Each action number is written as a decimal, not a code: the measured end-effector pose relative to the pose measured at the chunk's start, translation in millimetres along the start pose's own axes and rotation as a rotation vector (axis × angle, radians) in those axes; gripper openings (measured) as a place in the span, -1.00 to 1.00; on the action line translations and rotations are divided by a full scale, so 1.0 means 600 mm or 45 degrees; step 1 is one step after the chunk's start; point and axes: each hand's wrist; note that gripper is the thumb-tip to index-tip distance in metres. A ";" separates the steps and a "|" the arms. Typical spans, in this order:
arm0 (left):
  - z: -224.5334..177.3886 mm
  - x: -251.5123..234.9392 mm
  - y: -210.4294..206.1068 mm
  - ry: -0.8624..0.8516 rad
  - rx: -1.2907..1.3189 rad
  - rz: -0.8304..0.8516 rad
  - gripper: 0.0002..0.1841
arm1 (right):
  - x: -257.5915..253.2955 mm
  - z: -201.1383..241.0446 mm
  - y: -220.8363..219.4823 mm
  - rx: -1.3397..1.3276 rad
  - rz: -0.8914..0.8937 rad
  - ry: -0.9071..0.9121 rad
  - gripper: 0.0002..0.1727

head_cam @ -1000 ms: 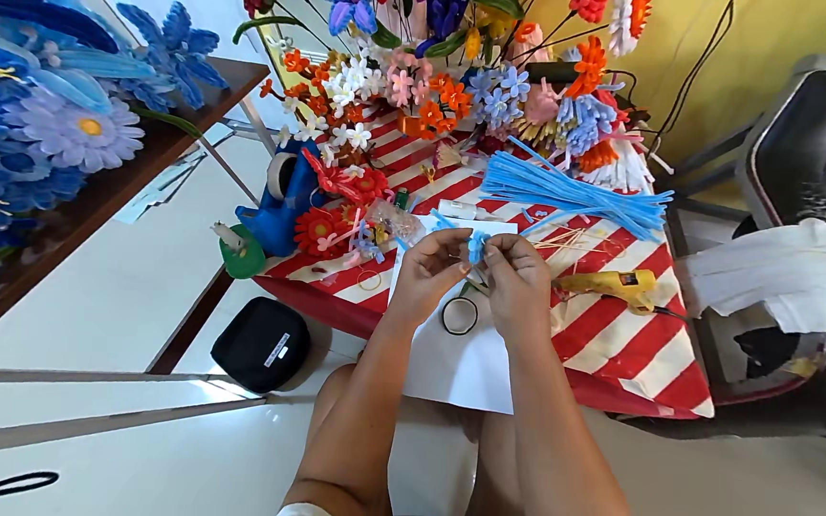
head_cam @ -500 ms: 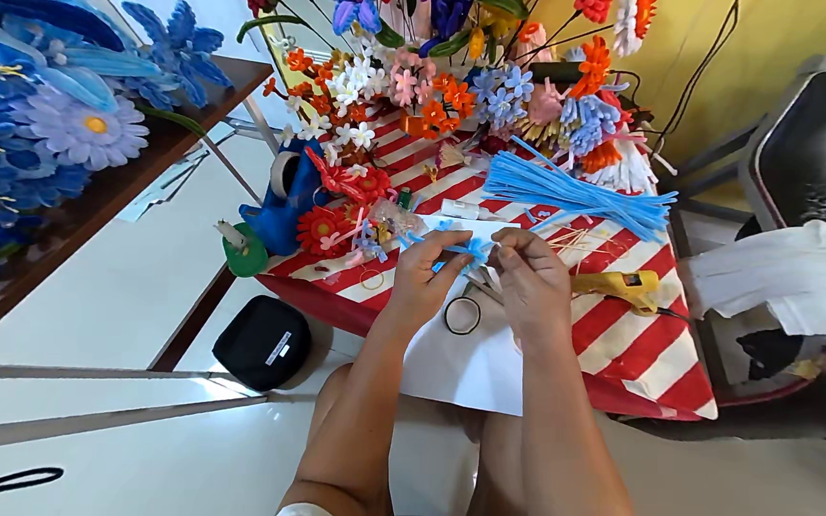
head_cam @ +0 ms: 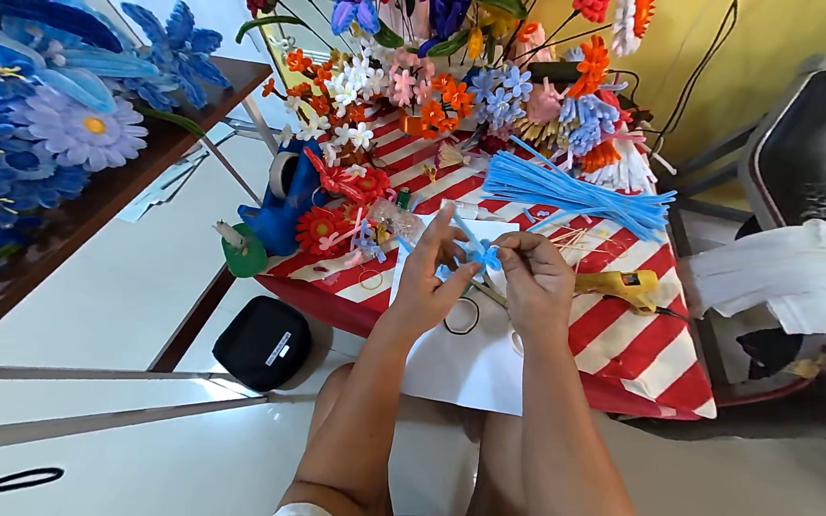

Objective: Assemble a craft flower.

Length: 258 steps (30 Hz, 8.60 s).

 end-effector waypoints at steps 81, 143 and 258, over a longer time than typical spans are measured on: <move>0.003 0.003 -0.004 -0.085 -0.409 -0.167 -0.84 | 0.017 0.004 -0.049 0.072 -0.084 0.071 -0.92; 0.018 0.010 -0.011 -0.574 -0.574 -0.388 -0.97 | 0.010 0.005 -0.031 0.388 0.117 0.224 -0.91; -0.020 0.001 0.007 -0.147 -0.049 -0.316 -0.91 | 0.019 0.012 -0.048 0.015 0.047 -0.053 -0.89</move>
Point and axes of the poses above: each hand's wrist, its own x-axis away from the middle knuckle, its own y-axis out of the back of the hand, z = x × y, and after that the axes turned 10 degrees about -z, right-handed
